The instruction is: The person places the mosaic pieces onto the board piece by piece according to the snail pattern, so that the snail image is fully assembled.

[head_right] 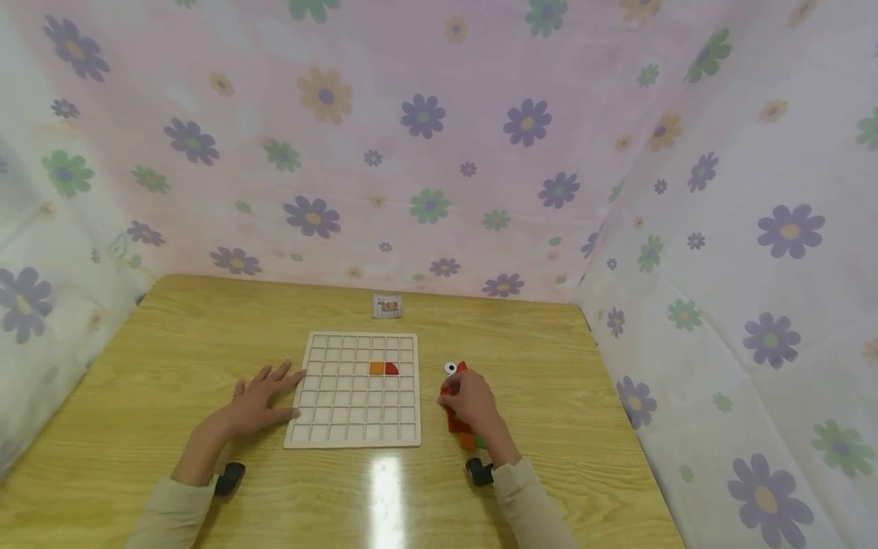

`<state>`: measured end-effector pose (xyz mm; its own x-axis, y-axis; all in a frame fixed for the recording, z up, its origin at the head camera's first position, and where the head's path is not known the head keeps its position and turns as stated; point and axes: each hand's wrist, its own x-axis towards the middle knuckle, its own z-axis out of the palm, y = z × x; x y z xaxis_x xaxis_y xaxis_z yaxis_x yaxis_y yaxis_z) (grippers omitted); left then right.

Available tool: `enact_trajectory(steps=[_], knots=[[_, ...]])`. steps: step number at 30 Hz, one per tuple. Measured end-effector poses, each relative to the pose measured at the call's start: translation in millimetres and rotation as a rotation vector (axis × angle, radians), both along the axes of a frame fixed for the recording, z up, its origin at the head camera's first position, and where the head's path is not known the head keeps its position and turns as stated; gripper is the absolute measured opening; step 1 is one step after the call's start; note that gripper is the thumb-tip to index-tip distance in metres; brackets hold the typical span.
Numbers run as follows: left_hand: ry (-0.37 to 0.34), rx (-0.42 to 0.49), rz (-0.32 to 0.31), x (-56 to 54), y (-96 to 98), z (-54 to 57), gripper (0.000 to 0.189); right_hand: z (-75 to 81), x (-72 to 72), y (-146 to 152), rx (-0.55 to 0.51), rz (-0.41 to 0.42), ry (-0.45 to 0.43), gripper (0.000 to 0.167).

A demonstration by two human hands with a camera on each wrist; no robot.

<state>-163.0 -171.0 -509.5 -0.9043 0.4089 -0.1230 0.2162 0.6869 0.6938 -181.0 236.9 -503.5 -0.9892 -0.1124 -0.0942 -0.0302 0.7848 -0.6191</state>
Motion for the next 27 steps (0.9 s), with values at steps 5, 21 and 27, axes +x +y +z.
enact_trajectory(steps=[5, 21, 27], knots=[[-0.004, -0.012, 0.000, -1.2, 1.4, -1.4, 0.074, -3.1, 0.3, 0.0, -0.039, -0.001, -0.002, 0.011], [0.003, -0.028, 0.010, -1.7, 1.0, -2.3, 0.074, -3.4, -0.2, -0.1, -0.082, 0.048, -0.009, 0.014], [0.004, -0.020, 0.003, -1.7, 0.6, -3.0, 0.073, -5.8, 1.3, 0.1, -0.126, 0.065, 0.023, 0.010]])
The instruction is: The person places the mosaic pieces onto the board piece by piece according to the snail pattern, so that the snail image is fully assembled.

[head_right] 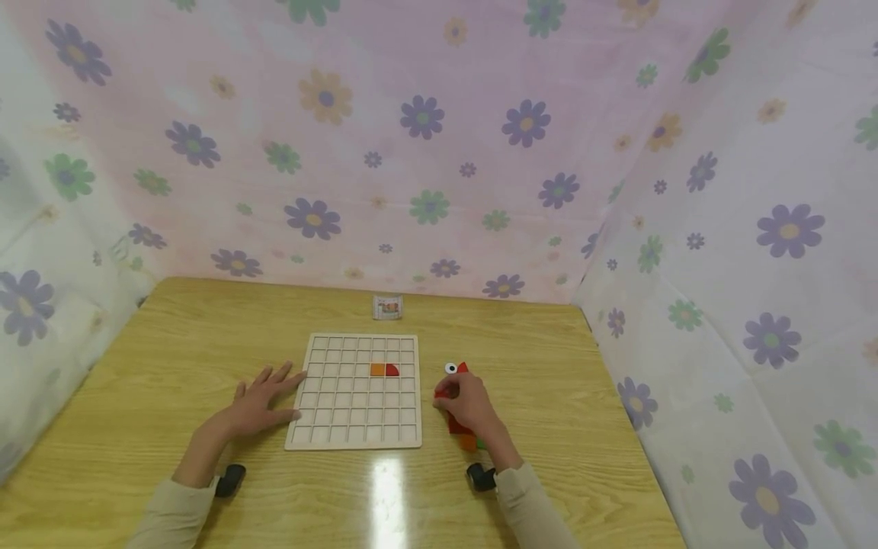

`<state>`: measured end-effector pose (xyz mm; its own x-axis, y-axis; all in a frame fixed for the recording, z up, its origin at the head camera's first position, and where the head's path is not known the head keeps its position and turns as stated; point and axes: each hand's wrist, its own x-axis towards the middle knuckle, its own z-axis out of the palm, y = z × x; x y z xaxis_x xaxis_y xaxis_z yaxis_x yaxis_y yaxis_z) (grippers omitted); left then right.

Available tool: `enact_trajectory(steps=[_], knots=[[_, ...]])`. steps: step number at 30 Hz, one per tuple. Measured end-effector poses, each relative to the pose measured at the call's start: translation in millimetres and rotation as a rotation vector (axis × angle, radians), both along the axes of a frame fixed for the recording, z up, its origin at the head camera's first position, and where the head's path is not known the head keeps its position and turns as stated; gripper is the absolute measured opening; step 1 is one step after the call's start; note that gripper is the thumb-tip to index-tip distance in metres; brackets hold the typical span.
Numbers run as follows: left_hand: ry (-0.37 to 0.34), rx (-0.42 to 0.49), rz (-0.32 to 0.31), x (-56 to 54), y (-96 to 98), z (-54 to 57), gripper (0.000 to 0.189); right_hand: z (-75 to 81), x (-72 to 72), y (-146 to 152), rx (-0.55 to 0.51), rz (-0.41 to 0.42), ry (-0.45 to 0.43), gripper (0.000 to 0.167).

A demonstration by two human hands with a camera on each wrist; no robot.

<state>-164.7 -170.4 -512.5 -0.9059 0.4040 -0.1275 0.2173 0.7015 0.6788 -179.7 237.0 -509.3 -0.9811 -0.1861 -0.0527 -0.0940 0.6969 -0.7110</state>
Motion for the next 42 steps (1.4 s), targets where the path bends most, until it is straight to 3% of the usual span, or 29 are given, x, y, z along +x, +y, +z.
enact_trajectory(steps=[6, 13, 22, 32, 42], knots=[[-0.005, -0.003, 0.004, 0.6, 0.2, 0.9, 0.073, -0.9, -1.0, -2.6, -0.055, 0.028, 0.048, 0.008], [-0.005, -0.001, 0.004, 0.8, 1.0, 2.3, 0.073, -1.9, -4.4, -4.6, -0.176, 0.032, 0.049, 0.018], [-0.001, 0.029, -0.003, 1.9, 0.6, 3.3, 0.073, -5.9, -5.3, -16.0, -0.314, -0.068, 0.066, 0.023], [0.001, 0.026, -0.002, 2.5, 0.8, 4.6, 0.073, -10.0, -5.3, -24.0, -0.275, 0.020, 0.128, 0.018], [-0.009, 0.013, 0.002, 2.4, 1.6, 4.3, 0.072, -10.8, -7.9, -34.4, -0.330, 0.050, 0.055, 0.018]])
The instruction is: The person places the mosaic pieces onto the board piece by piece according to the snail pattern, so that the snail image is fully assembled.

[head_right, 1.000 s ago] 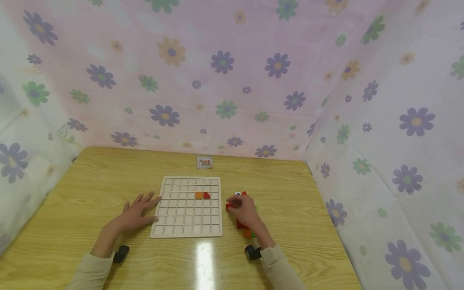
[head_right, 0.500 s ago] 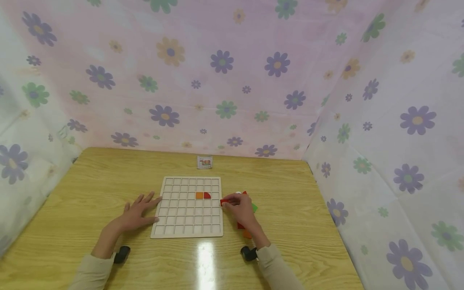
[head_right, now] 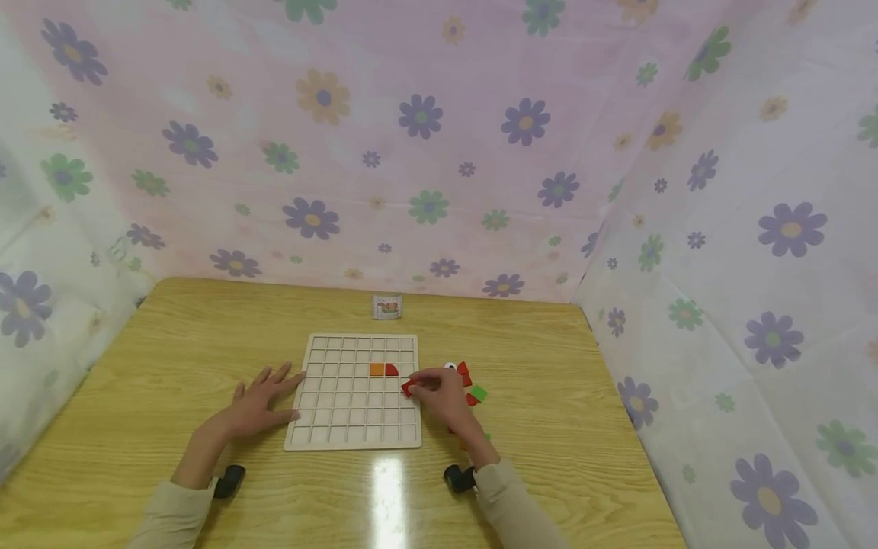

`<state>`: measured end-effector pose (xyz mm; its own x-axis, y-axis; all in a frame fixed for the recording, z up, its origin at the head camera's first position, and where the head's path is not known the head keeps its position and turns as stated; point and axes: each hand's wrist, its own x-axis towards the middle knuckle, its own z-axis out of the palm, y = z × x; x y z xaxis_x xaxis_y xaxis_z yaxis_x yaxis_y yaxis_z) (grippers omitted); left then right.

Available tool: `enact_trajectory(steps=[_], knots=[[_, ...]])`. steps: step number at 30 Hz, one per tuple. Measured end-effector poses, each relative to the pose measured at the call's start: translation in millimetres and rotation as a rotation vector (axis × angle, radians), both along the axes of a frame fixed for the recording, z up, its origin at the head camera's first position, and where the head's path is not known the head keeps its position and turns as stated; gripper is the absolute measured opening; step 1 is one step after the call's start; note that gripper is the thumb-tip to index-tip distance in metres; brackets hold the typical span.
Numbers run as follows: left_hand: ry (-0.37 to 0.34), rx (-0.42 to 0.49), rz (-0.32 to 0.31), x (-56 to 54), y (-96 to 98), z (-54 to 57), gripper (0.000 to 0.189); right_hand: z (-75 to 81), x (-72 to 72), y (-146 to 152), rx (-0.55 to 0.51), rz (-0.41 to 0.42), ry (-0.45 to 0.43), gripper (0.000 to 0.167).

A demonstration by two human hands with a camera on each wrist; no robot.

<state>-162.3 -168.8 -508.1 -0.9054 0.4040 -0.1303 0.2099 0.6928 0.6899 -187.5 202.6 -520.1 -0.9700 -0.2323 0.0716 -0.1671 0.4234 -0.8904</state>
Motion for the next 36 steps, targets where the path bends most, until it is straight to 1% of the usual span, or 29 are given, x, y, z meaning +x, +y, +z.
enact_trajectory(steps=[5, 9, 12, 16, 21, 24, 27, 31, 36], knots=[[0.001, 0.005, -0.003, 0.1, 0.3, 3.9, 0.072, 0.5, -4.0, -7.7, 0.003, -0.039, 0.001, 0.010], [0.001, 0.011, -0.002, -0.7, 0.1, 2.2, 0.072, 0.5, -7.6, -12.8, -0.003, -0.061, -0.009, 0.009], [0.001, 0.009, 0.001, -1.4, -0.1, 2.0, 0.072, 0.6, -10.4, -16.3, -0.017, -0.061, -0.009, 0.009], [0.002, 0.003, -0.003, -1.9, -0.7, 4.8, 0.073, 0.0, -14.4, -20.8, -0.034, -0.062, 0.009, 0.008], [-0.004, 0.003, -0.006, -1.7, -1.2, 6.8, 0.073, -1.4, -18.8, -24.7, -0.034, -0.064, -0.014, 0.009], [-0.004, 0.000, -0.003, -2.0, -1.8, 4.5, 0.073, -0.7, -20.1, -26.1, -0.015, -0.063, -0.038, 0.010], [-0.003, -0.010, -0.005, -2.3, -2.2, 0.7, 0.073, -0.1, -20.4, -27.3, 0.039, -0.071, -0.061, 0.010], [-0.006, -0.005, -0.006, -1.9, -2.0, -3.1, 0.074, 1.3, -19.9, -28.5, 0.116, -0.055, -0.050, 0.009], [-0.003, 0.008, -0.003, -1.4, -1.8, -3.9, 0.073, 5.4, -19.6, -30.8, 0.135, -0.025, -0.054, 0.009]])
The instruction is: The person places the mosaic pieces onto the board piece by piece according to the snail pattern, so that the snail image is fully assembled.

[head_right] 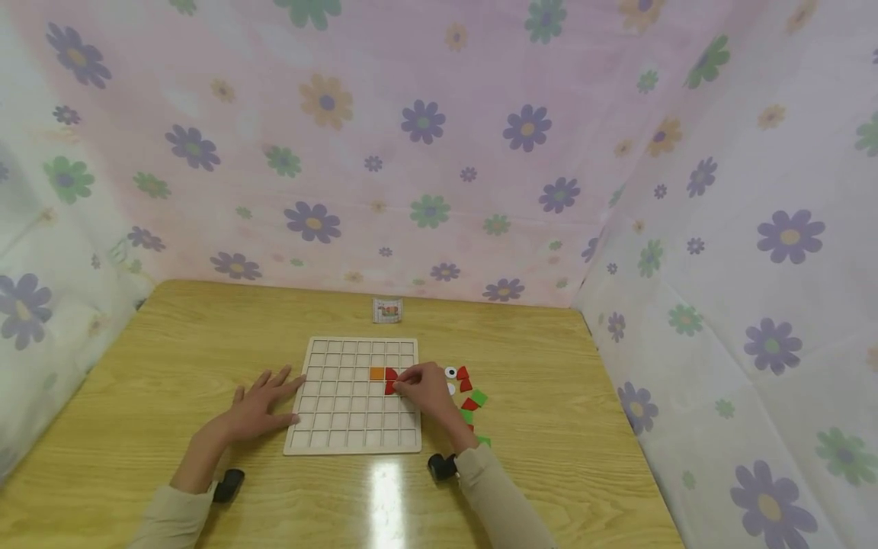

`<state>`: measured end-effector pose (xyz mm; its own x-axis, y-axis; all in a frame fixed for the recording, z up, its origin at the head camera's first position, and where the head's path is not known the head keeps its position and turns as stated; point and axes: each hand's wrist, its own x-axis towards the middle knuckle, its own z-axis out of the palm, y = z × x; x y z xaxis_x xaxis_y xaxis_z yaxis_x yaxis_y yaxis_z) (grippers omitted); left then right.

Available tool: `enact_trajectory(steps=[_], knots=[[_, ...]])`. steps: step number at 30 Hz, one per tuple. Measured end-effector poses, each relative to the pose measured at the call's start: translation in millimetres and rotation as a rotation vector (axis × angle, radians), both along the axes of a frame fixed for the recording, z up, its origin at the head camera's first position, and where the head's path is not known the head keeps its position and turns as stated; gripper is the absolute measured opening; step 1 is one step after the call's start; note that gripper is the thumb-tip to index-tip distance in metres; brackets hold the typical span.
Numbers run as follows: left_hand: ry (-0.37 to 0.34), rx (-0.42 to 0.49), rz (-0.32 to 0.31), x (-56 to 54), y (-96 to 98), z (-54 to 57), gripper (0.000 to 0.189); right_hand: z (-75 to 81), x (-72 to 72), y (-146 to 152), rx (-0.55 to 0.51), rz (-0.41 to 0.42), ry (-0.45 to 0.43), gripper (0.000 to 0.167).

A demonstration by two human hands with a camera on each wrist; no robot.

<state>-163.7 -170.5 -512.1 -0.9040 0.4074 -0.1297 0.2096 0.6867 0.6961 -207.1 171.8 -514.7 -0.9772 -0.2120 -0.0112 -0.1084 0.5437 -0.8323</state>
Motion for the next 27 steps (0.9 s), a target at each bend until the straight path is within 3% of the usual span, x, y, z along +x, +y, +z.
enact_trajectory(steps=[9, 27], knots=[[0.004, -0.001, 0.000, -0.1, -0.1, -0.2, 0.073, -2.9, -4.5, -2.0, 0.048, -0.005, -0.039, 0.009], [0.002, -0.010, 0.005, -0.1, 0.8, 1.2, 0.073, -4.6, -5.5, -2.2, 0.030, -0.009, -0.040, 0.011]])
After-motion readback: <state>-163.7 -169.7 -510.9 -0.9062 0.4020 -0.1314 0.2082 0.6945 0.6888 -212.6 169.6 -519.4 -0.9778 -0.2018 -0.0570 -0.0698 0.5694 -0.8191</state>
